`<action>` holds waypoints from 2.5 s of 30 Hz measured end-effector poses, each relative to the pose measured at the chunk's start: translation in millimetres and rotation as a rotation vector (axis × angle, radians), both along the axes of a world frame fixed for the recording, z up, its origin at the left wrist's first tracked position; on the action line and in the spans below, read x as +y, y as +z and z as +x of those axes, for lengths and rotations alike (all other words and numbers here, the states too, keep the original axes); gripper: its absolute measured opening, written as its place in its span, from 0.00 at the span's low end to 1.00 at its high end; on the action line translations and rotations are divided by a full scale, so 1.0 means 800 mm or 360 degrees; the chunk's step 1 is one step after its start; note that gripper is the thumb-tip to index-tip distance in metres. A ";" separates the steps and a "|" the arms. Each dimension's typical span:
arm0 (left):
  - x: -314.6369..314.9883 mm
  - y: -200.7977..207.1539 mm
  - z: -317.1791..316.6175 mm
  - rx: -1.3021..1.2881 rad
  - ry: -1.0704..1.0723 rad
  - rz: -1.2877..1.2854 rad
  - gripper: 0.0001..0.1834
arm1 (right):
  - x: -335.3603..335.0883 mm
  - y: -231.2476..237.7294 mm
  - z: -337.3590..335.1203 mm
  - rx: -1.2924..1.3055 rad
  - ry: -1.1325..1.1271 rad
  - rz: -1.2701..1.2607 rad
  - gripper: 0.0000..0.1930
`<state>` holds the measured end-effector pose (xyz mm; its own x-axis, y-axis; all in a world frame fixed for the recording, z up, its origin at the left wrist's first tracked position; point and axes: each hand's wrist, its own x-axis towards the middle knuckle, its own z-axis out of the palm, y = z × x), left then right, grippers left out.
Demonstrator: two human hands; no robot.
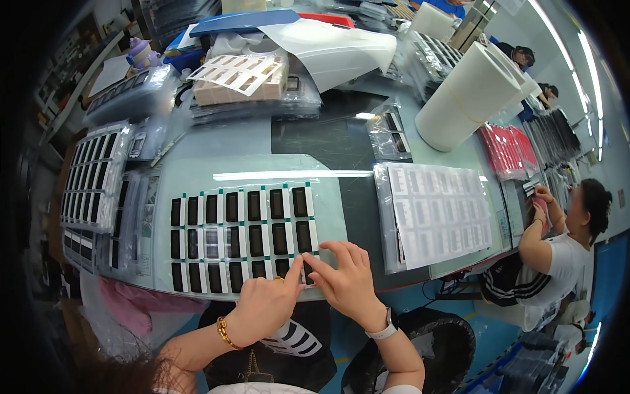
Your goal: Peeling small rectangular labels from a sheet and carefully applying them to individual electronic components inside a grid tray.
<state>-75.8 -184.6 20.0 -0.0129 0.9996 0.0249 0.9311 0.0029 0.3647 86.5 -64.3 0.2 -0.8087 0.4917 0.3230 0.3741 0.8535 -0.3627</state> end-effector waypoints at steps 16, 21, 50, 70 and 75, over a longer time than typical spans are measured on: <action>-0.082 0.003 -0.014 -0.1031 0.0362 0.0633 0.19 | -0.079 0.045 0.017 0.0131 0.0520 -0.1441 0.16; -0.094 -0.006 -0.024 -0.1665 0.0428 0.0244 0.17 | -0.091 0.046 0.020 -0.0153 0.0208 -0.1604 0.09; -0.122 -0.031 -0.038 -0.1999 -0.0109 0.0092 0.07 | -0.083 0.023 0.006 -0.0264 0.0306 -0.2170 0.12; -0.130 -0.040 -0.037 -0.1537 0.0376 0.0598 0.07 | -0.100 0.034 0.003 0.0842 -0.0087 -0.1030 0.04; -0.131 -0.048 -0.036 -0.1442 0.0516 0.0706 0.05 | -0.051 0.019 0.000 0.0929 -0.0307 -0.1459 0.03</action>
<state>-104.3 -289.8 -18.3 -0.4740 0.8488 0.2344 0.2893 -0.1013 0.9519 86.4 -105.5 15.7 -0.5345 0.8415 0.0789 0.0369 0.1165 -0.9925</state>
